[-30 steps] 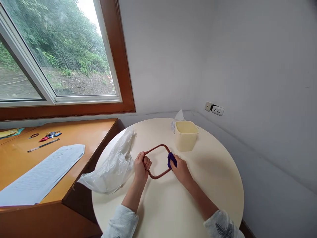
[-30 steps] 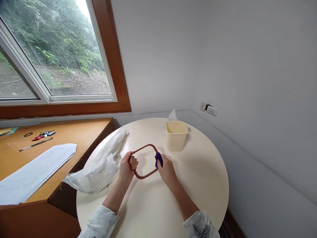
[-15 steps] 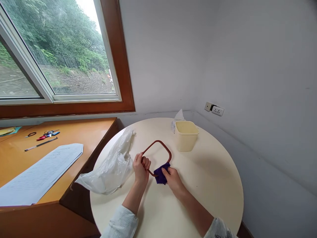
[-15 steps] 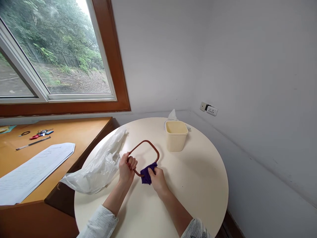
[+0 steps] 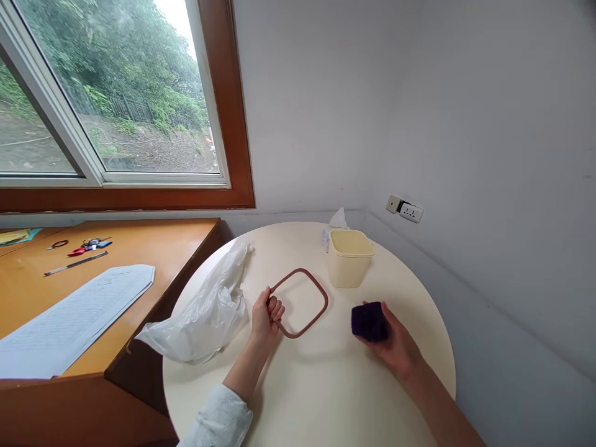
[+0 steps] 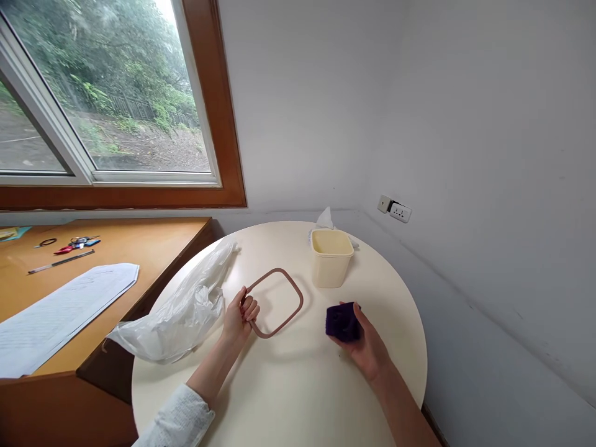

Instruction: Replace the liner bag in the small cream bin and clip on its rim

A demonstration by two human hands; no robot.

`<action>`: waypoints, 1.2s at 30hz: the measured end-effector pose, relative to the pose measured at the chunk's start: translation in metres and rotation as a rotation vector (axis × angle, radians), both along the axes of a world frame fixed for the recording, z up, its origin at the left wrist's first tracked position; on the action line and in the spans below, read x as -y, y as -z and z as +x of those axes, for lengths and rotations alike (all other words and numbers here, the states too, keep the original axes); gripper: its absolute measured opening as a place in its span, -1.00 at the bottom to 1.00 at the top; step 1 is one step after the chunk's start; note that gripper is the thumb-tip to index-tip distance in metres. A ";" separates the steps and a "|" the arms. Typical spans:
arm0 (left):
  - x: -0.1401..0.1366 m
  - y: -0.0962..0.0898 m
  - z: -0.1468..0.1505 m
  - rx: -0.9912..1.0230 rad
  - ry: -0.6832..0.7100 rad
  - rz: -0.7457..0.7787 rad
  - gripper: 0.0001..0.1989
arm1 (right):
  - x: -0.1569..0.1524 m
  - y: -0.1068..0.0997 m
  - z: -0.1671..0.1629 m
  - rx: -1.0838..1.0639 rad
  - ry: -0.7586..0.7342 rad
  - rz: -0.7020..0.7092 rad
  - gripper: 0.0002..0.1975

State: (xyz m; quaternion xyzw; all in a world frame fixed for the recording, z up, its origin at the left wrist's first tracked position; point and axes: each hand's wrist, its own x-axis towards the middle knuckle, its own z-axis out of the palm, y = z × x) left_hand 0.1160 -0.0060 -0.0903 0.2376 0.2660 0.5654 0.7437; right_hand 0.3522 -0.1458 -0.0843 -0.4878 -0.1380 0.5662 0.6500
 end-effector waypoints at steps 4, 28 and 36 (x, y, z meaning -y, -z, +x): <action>0.000 0.001 0.001 -0.008 0.042 -0.016 -0.63 | 0.002 0.006 0.031 0.270 0.022 -0.145 -0.71; 0.004 0.003 0.008 -0.097 0.388 0.009 -0.79 | 0.007 -0.018 0.027 1.453 -0.290 0.205 -0.59; 0.009 0.004 0.007 -0.148 0.575 0.001 -0.82 | -0.005 -0.019 -0.027 1.765 -0.562 0.437 -0.64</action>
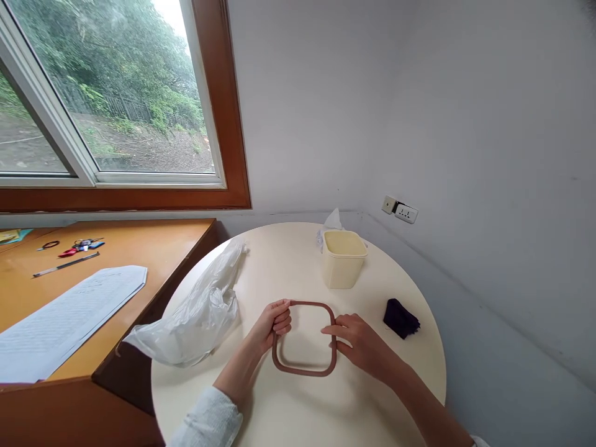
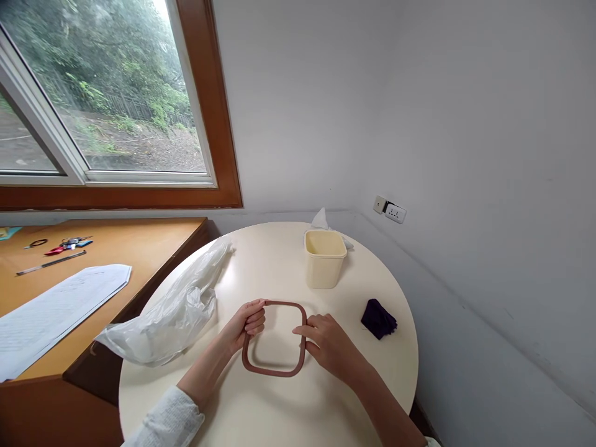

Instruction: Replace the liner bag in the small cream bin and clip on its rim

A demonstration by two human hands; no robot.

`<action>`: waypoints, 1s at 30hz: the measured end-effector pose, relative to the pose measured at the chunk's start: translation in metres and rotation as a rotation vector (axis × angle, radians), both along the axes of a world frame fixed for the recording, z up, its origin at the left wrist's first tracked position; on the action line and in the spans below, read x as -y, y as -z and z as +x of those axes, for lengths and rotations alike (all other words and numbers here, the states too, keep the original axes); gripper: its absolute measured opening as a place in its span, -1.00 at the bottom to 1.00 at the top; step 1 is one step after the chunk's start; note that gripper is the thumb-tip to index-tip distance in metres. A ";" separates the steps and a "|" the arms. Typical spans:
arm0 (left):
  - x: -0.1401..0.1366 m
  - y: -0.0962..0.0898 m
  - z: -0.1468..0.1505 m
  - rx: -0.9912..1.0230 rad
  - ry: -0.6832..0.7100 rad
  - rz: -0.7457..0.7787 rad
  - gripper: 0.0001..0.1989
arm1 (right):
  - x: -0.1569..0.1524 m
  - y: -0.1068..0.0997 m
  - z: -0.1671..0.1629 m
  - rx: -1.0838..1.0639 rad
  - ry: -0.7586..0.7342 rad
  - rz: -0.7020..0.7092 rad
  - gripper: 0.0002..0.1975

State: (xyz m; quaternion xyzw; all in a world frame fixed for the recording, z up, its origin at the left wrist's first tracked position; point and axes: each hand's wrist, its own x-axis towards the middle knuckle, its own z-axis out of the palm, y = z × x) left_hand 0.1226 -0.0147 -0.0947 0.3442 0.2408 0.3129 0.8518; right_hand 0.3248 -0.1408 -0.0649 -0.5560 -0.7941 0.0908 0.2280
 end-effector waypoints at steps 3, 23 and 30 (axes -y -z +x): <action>0.001 -0.002 0.000 0.007 0.026 -0.001 -0.83 | 0.000 0.009 0.002 0.030 -0.019 0.025 -0.74; -0.002 0.002 -0.001 -0.030 -0.088 0.067 -0.84 | 0.041 0.056 0.064 0.285 0.404 0.101 -0.76; 0.000 -0.001 -0.001 -0.098 -0.130 0.123 -0.80 | 0.037 0.059 0.072 0.319 0.512 -0.024 -0.73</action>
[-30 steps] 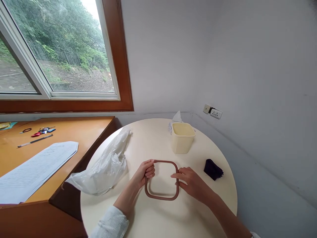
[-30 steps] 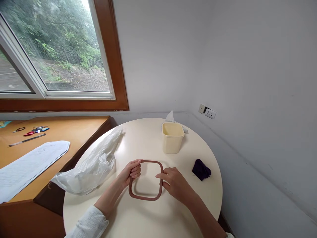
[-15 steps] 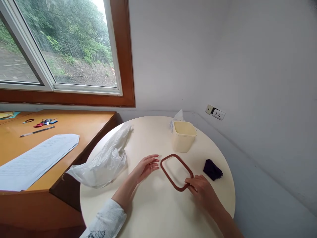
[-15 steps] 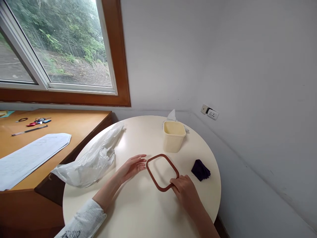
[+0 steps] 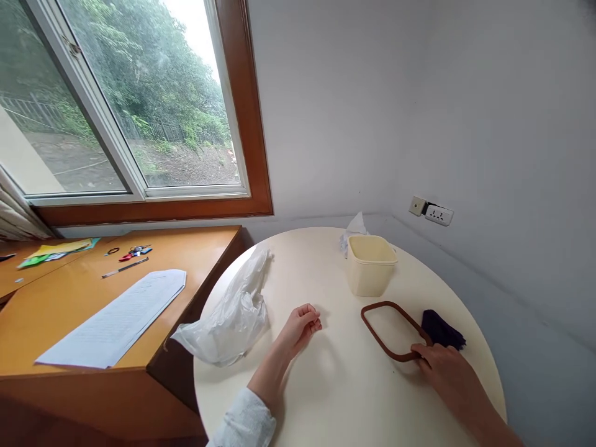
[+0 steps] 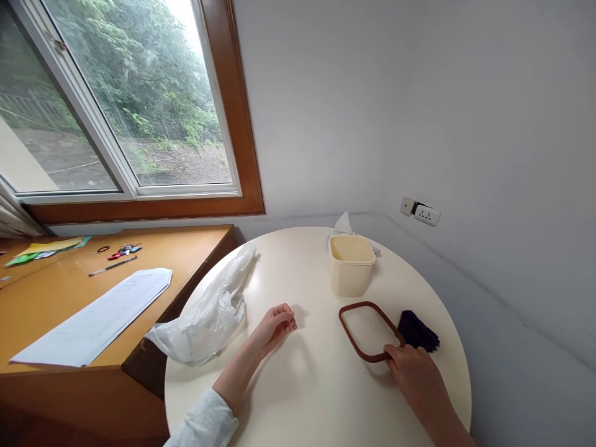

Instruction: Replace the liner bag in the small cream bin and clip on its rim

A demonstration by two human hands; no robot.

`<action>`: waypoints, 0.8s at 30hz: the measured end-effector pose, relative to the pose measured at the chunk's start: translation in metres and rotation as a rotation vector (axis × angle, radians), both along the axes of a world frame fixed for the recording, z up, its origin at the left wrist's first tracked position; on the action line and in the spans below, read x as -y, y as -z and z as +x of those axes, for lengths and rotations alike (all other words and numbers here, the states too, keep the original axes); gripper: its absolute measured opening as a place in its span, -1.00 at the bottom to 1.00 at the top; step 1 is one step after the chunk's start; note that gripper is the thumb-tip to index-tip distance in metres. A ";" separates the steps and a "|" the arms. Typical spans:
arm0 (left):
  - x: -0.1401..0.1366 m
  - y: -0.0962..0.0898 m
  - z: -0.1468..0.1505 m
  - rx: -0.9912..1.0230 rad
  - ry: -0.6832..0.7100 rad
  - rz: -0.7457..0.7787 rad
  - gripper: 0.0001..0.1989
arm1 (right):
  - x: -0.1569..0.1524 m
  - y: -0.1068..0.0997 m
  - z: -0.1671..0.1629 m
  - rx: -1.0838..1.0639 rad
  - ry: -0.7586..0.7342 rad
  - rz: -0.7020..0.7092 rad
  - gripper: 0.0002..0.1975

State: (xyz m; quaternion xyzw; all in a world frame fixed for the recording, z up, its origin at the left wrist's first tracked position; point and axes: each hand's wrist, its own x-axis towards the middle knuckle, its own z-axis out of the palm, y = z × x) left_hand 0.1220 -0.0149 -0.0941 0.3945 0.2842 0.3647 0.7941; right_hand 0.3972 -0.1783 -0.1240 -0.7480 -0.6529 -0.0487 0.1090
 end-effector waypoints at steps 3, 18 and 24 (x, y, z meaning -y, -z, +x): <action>-0.001 -0.001 -0.002 -0.023 -0.041 0.029 -0.79 | -0.003 -0.008 -0.005 -0.032 0.065 -0.059 -0.69; -0.005 -0.044 -0.020 -0.330 -0.214 0.322 -0.72 | -0.009 -0.049 0.000 -0.213 0.074 -0.202 -0.55; -0.037 -0.076 -0.081 -1.266 -0.276 0.855 -0.36 | -0.056 -0.088 -0.003 -0.209 0.028 0.238 -0.55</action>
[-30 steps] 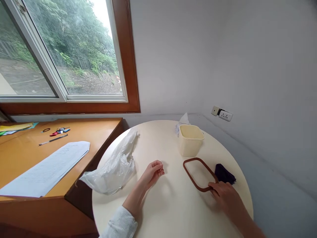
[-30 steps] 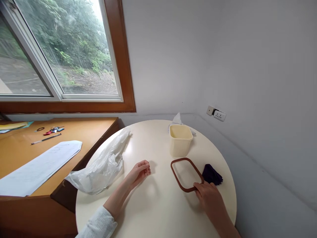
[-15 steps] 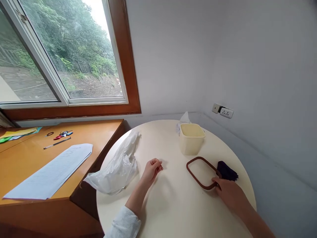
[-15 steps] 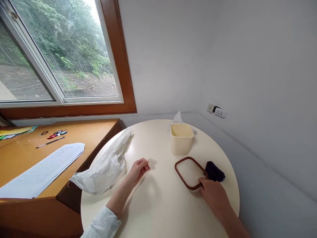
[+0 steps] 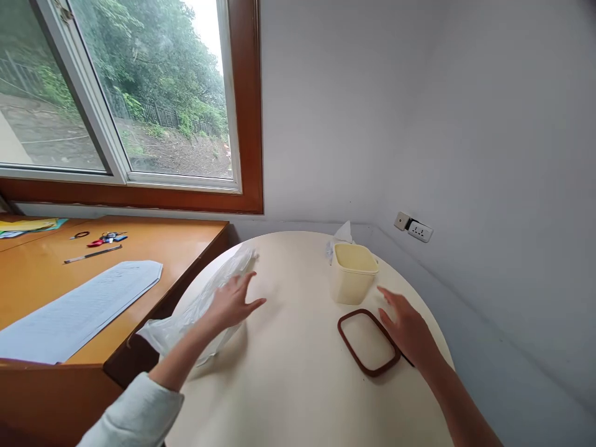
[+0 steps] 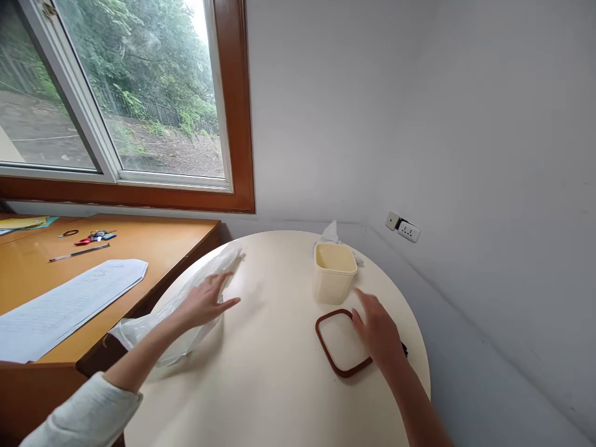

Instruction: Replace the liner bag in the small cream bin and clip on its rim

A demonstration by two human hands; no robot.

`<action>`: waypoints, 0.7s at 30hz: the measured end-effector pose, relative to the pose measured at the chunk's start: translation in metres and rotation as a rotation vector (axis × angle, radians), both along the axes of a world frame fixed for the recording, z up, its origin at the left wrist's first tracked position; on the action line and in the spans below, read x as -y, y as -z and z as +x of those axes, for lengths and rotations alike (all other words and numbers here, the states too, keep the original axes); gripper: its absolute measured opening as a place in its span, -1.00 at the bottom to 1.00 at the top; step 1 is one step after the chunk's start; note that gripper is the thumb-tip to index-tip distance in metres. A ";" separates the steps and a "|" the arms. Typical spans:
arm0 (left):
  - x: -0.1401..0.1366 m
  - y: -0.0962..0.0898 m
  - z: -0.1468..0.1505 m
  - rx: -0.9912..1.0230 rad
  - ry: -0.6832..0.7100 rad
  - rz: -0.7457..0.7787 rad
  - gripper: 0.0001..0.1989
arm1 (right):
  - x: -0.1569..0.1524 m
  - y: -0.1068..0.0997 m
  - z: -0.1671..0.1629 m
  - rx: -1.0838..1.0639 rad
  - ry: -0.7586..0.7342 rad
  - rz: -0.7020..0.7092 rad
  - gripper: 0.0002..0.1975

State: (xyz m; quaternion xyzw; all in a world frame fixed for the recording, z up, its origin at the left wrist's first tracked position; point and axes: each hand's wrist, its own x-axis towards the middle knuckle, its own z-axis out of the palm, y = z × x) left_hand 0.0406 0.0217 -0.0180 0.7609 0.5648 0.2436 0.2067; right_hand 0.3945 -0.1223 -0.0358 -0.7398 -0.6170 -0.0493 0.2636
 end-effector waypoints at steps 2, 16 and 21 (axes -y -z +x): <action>-0.011 0.004 -0.020 -0.304 -0.127 -0.049 -0.16 | -0.022 -0.005 0.004 -0.013 0.048 0.058 -0.45; -0.007 0.040 -0.068 0.241 -0.067 -0.162 -0.55 | -0.096 -0.003 -0.008 -0.239 -0.035 -0.013 -0.74; -0.021 -0.021 -0.069 0.388 -0.029 -0.274 -0.63 | -0.103 -0.005 -0.043 -0.301 -0.156 0.008 -0.76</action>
